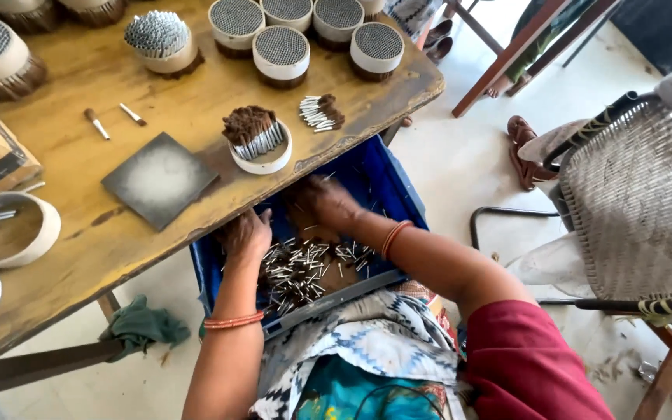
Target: Sorting small wooden sticks and placing them into holes in circular containers.
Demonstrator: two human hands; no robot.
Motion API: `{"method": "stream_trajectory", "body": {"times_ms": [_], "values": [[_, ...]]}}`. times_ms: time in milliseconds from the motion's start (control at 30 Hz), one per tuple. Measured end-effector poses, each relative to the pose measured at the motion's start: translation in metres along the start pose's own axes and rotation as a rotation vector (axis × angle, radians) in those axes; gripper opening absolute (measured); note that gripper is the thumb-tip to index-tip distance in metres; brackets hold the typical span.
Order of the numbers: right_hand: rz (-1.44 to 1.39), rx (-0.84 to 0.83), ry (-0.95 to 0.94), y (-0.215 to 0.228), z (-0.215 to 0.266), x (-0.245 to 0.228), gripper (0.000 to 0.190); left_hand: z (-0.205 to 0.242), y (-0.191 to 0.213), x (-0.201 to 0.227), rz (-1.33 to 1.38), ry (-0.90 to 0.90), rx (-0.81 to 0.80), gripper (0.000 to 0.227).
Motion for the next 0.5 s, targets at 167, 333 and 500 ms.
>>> {"method": "stream_trajectory", "body": {"times_ms": [167,333,500], "values": [[-0.223,-0.474,-0.745,-0.153,0.081,0.095,0.06,-0.031,-0.052,-0.023,-0.036,-0.026,-0.155,0.101],[-0.361,-0.511,-0.787,-0.124,0.125,0.096,0.066,-0.023,-0.059,-0.025,-0.132,0.126,-0.478,0.129],[-0.609,-0.596,-0.712,-0.127,0.097,-0.002,0.074,-0.012,-0.076,-0.048,-0.285,0.135,-0.612,0.12]]}}
Point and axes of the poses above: each hand's wrist, its own z-axis away from the middle knuckle, its own y-axis out of the back of the hand, x = y × z, the point moved 6 cm from there along -z, towards the middle knuckle, and after that the axes turned 2 degrees about z, right-handed, at the moved point
